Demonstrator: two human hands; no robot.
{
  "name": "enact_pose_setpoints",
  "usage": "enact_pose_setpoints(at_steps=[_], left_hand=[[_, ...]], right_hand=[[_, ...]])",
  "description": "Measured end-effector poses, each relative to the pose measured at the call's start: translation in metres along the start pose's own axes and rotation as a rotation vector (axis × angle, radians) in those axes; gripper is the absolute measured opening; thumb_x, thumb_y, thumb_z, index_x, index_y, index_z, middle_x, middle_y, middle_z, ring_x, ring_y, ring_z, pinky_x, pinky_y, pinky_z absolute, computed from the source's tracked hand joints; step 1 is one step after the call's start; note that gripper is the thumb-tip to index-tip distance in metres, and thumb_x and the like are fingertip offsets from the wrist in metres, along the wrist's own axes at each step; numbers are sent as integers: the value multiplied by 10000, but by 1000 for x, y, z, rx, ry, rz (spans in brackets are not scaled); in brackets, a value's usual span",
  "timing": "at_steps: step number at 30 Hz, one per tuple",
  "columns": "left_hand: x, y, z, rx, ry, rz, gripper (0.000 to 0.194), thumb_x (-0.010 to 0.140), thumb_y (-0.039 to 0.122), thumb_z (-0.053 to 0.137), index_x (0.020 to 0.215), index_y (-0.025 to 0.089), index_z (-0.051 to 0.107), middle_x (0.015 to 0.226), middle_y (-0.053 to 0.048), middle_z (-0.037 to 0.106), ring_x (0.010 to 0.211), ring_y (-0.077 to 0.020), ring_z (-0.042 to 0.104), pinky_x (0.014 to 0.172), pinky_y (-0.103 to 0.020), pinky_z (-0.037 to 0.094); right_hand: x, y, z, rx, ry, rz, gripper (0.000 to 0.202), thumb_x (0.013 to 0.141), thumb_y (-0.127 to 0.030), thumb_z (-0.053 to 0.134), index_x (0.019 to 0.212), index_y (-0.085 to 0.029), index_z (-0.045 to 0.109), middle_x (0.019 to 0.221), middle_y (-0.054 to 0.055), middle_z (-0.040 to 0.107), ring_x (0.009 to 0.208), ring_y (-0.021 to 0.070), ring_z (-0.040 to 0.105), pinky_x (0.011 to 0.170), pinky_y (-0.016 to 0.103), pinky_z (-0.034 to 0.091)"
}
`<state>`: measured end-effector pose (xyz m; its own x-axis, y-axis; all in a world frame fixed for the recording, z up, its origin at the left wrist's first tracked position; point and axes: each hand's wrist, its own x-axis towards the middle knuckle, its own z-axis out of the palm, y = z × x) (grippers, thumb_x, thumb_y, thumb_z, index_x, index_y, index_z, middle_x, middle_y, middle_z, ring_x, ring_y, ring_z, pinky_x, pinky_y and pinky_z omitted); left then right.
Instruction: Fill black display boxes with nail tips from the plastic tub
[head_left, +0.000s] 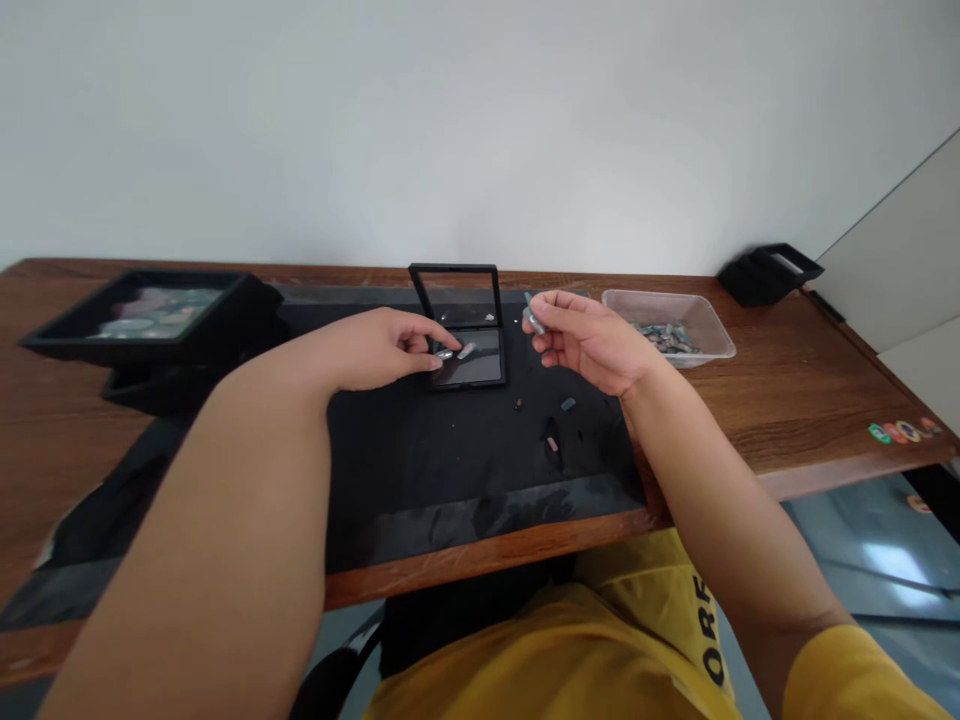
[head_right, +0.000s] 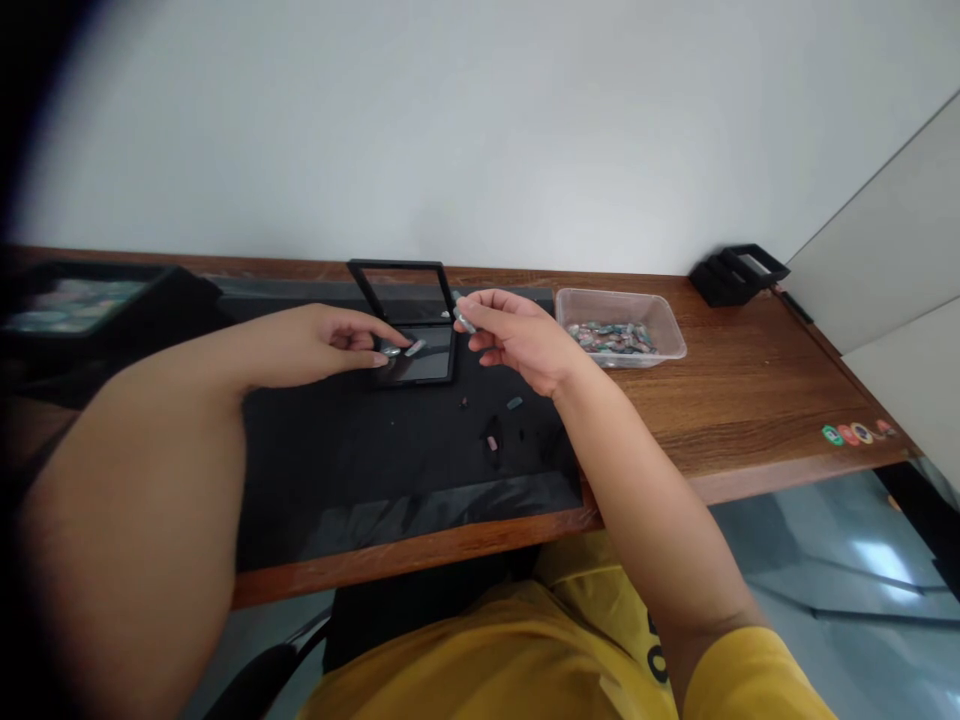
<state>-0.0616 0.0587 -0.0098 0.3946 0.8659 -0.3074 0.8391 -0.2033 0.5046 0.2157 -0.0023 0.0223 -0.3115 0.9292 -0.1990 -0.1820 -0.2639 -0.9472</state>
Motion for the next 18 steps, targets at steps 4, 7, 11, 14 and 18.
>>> enact_pose_setpoints(at_steps=[4, 7, 11, 14, 18], left_hand=[[4, -5, 1, -9, -6, 0, 477, 729, 596, 710, 1140, 367, 784, 750, -36, 662, 695, -250, 609, 628, -379, 410], [3, -4, 0, 18, 42, -24, 529, 706, 624, 704, 1139, 325, 749, 849, -44, 723, 747, -254, 660, 669, -372, 453], [-3, 0, -1, 54, 79, -92, 656, 721, 762, 632, 1125, 252, 717, 952, -51, 763, 832, -260, 689, 734, -359, 480], [-7, -2, -2, 87, 81, -155, 659, 777, 822, 542, 1048, 245, 713, 913, -37, 758, 819, -253, 684, 741, -356, 473], [-7, -4, -3, 83, -17, -148, 618, 779, 822, 550, 988, 270, 734, 831, -8, 735, 794, -238, 676, 738, -340, 469]], right_hand=[[0, 0, 0, 1, -9, 2, 260, 881, -320, 831, 819, -220, 599, 817, -39, 678, 654, 78, 564, 596, 190, 466], [0, 1, -1, -1, -16, -8, 266, 868, -326, 846, 819, -220, 606, 819, -41, 681, 654, 77, 566, 595, 187, 470], [1, 1, -1, -5, -16, -16, 282, 844, -343, 867, 826, -223, 613, 820, -44, 684, 655, 80, 568, 593, 187, 473], [1, 2, -1, -2, -16, -15, 273, 858, -345, 856, 823, -221, 615, 823, -43, 682, 655, 77, 567, 594, 187, 472], [1, 1, -1, -12, -17, -15, 286, 850, -356, 863, 828, -224, 610, 833, -43, 685, 659, 80, 570, 597, 193, 473]])
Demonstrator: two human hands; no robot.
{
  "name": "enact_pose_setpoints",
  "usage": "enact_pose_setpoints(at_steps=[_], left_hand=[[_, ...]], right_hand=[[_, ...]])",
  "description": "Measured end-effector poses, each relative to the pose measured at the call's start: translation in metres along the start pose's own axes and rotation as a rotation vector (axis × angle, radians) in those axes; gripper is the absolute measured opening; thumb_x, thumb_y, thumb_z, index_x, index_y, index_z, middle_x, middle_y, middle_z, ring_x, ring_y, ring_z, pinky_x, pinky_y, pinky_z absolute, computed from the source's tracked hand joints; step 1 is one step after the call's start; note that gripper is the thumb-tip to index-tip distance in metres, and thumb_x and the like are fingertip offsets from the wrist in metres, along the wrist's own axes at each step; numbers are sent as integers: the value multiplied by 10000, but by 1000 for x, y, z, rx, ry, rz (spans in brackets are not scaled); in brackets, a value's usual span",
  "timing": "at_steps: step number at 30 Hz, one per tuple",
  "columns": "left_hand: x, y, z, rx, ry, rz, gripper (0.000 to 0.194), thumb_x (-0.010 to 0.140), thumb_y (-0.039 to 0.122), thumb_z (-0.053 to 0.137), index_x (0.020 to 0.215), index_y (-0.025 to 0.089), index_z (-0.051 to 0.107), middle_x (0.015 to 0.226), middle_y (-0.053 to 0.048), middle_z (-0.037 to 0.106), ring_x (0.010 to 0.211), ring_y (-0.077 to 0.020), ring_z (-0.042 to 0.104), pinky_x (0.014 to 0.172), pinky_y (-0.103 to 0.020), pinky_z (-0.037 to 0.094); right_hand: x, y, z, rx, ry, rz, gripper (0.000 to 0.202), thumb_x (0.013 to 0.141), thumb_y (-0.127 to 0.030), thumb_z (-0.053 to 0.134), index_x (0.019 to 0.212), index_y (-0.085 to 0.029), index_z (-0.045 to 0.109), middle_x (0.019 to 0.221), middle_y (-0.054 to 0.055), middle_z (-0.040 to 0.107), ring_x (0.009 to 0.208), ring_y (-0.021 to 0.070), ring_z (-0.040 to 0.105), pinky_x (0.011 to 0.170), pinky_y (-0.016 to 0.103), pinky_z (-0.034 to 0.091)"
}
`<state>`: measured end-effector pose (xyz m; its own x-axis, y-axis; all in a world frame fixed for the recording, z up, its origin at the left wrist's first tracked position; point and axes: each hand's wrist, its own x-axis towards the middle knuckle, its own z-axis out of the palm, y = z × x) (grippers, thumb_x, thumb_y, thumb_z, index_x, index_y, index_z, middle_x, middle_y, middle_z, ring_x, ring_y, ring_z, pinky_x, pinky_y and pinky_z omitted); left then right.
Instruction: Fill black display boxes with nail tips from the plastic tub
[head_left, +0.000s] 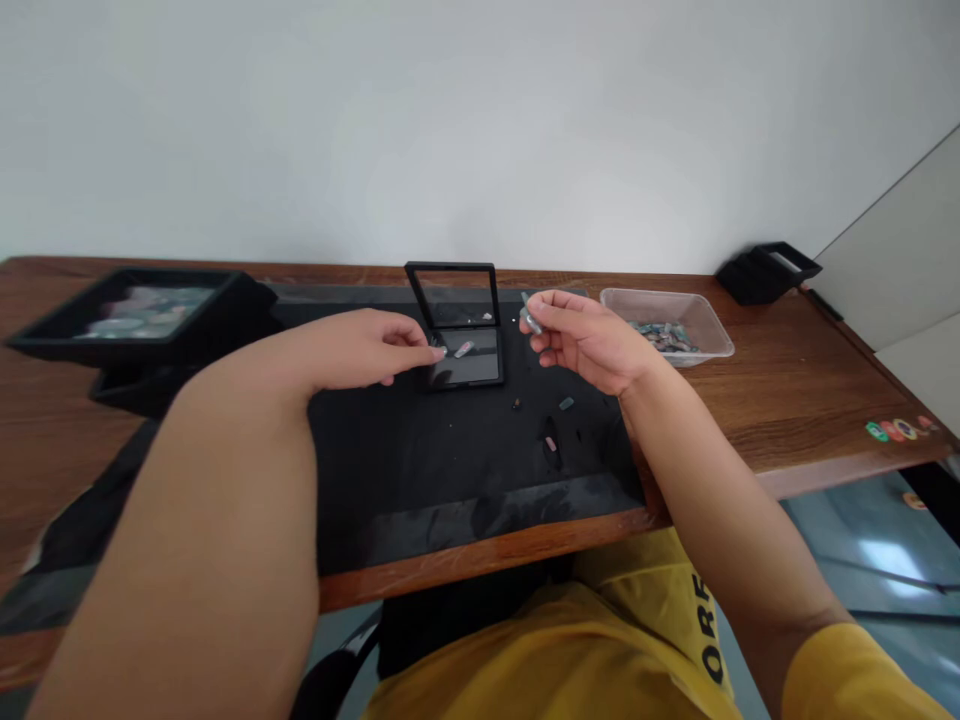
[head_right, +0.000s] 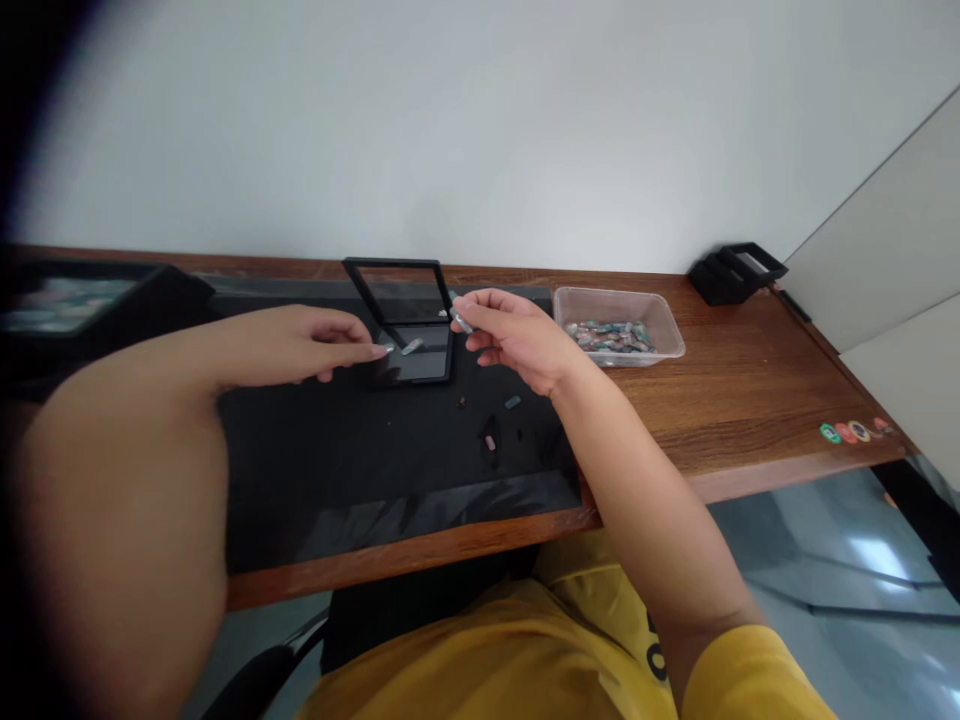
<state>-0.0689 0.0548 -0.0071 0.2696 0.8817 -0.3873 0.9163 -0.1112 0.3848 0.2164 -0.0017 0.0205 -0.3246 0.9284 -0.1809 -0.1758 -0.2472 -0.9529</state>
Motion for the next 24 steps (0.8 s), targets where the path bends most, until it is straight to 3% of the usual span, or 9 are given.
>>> enact_pose_setpoints(at_steps=[4, 9, 15, 20, 24], left_hand=[[-2, 5, -1, -66, -88, 44, 647, 725, 874, 598, 978, 303, 767, 934, 0, 769, 846, -230, 684, 763, -322, 494], [-6, 13, -2, -65, -21, 111, 503, 738, 770, 660, 921, 314, 768, 946, -27, 779, 924, -270, 699, 767, -352, 497], [-2, 11, -1, -63, 83, 173, 422, 719, 577, 723, 980, 245, 709, 810, -34, 700, 700, -210, 607, 644, -353, 445], [7, 5, 3, -58, 103, 216, 522, 710, 610, 760, 1134, 306, 738, 841, -41, 720, 701, -225, 636, 653, -369, 463], [10, 2, 3, -41, 74, 204, 476, 748, 640, 719, 1099, 321, 762, 820, -52, 720, 702, -248, 655, 636, -392, 450]], right_hand=[[0, 0, 0, -8, 11, 10, 288, 846, -348, 868, 829, -222, 609, 822, -46, 683, 655, 79, 567, 595, 191, 468], [0, 1, -1, 3, 8, 4, 275, 847, -347, 870, 823, -223, 626, 815, -40, 684, 656, 84, 569, 590, 199, 467], [0, 1, -1, -34, 10, -3, 301, 839, -385, 878, 823, -231, 620, 832, -32, 693, 665, 92, 573, 592, 209, 472], [0, 1, 0, -34, 15, -3, 352, 785, -413, 914, 829, -230, 617, 825, -36, 689, 664, 89, 567, 580, 195, 467], [0, 2, 0, -26, 6, -11, 336, 800, -401, 902, 826, -225, 617, 822, -41, 685, 657, 83, 566, 583, 196, 466]])
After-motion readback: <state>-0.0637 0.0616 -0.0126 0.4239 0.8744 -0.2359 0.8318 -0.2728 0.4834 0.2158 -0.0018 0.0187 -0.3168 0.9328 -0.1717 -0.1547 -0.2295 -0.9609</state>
